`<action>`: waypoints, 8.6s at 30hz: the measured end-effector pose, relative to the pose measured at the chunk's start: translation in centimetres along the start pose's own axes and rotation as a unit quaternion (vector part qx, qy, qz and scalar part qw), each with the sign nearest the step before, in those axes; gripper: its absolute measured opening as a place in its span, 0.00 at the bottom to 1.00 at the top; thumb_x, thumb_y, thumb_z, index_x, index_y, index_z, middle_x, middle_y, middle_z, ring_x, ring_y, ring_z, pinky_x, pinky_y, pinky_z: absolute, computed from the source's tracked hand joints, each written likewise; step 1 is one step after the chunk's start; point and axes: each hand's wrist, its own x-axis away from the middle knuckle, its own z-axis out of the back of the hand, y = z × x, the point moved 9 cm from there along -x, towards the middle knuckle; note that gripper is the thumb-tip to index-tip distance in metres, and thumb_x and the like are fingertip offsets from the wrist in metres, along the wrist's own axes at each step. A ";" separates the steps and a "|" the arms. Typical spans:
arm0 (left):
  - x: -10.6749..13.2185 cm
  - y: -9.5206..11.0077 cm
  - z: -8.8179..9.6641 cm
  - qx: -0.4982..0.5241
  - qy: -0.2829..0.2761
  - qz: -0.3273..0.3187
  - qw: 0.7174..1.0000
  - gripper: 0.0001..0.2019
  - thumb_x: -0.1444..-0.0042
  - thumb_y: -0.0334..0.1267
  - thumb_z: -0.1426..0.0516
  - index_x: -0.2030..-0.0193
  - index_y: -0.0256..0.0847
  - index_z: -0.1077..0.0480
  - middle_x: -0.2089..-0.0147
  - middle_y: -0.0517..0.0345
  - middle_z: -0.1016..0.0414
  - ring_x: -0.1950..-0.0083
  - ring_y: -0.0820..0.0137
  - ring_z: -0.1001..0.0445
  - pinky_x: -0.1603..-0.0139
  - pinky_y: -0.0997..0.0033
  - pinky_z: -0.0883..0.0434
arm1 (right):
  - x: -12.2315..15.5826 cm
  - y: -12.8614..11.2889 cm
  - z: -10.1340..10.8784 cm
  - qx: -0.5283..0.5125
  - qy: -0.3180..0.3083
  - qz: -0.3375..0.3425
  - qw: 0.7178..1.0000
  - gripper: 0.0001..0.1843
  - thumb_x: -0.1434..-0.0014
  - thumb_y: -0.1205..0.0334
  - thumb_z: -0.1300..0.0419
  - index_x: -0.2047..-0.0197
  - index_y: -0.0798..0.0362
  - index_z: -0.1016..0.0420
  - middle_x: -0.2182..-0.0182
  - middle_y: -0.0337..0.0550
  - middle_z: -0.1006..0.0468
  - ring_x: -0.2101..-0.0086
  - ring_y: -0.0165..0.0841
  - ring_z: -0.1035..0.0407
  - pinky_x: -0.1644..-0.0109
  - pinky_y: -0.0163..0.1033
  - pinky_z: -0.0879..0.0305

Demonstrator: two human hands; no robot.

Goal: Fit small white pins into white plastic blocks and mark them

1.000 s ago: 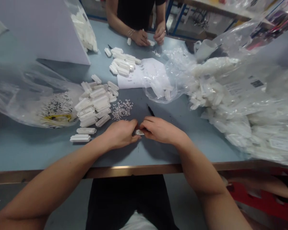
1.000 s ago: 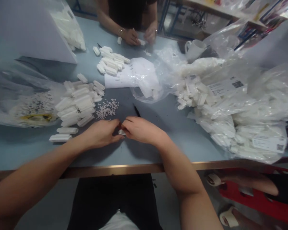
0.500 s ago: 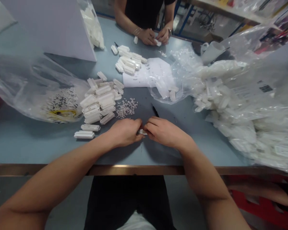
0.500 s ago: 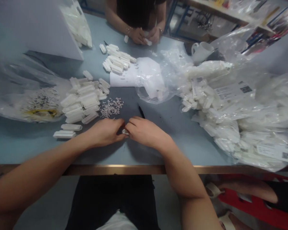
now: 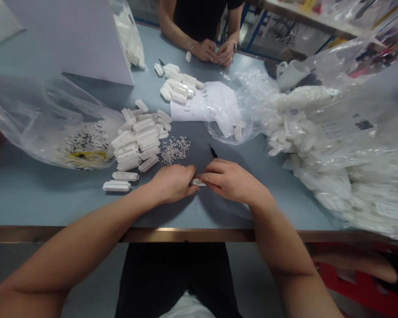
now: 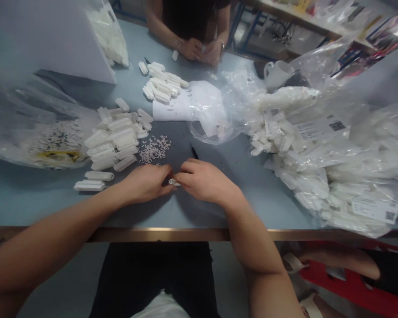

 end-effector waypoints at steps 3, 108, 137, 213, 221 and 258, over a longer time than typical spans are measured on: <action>0.0 -0.1 -0.1 -0.005 -0.008 0.002 1.000 0.17 0.42 0.51 0.48 0.55 0.40 0.32 0.61 0.45 0.21 0.60 0.53 0.21 0.64 0.62 0.31 | -0.1 -0.8 -0.2 0.032 -0.022 0.031 0.999 0.12 0.33 0.63 0.47 0.59 0.51 0.21 0.68 0.43 0.26 0.66 0.33 0.37 0.59 0.39 0.40; 1.2 -2.4 1.3 0.843 0.164 0.153 0.490 0.07 0.40 0.29 0.46 0.63 0.34 0.26 0.61 0.49 0.21 0.61 0.72 0.23 0.61 0.76 0.26 | -1.7 0.1 1.1 0.023 0.245 -0.146 0.958 0.12 0.33 0.65 0.50 0.65 0.55 0.29 0.67 0.50 0.26 0.62 0.38 0.35 0.54 0.43 0.34; 1.2 -1.9 1.2 0.849 0.135 0.134 0.492 0.09 0.39 0.31 0.45 0.64 0.28 0.24 0.64 0.47 0.22 0.64 0.70 0.24 0.63 0.73 0.26 | -0.9 0.4 1.5 -0.003 0.252 -0.125 0.960 0.09 0.34 0.64 0.46 0.58 0.52 0.24 0.64 0.46 0.24 0.62 0.35 0.36 0.56 0.41 0.35; 0.6 -2.1 3.1 0.300 0.091 -0.006 0.950 0.10 0.58 0.40 0.33 0.73 0.45 0.31 0.79 0.62 0.33 0.76 0.68 0.37 0.72 0.70 0.47 | -1.2 -0.9 -1.2 0.086 -0.039 -0.017 0.995 0.13 0.34 0.73 0.52 0.60 0.59 0.26 0.67 0.48 0.29 0.62 0.39 0.38 0.54 0.45 0.38; 0.2 -1.5 2.9 0.288 0.111 -0.009 0.951 0.10 0.58 0.37 0.33 0.76 0.45 0.32 0.79 0.62 0.32 0.77 0.68 0.37 0.73 0.70 0.47 | -1.3 -1.2 -1.6 0.094 -0.043 -0.013 0.995 0.12 0.34 0.72 0.50 0.63 0.57 0.26 0.69 0.47 0.29 0.63 0.38 0.37 0.52 0.45 0.38; 0.9 -3.7 3.1 0.521 0.067 0.112 0.844 0.10 0.44 0.44 0.43 0.62 0.39 0.30 0.72 0.61 0.32 0.74 0.73 0.35 0.74 0.72 0.41 | 1.4 7.9 -1.4 0.070 0.021 -0.310 0.948 0.20 0.36 0.70 0.52 0.45 0.50 0.27 0.59 0.51 0.26 0.59 0.40 0.32 0.58 0.40 0.37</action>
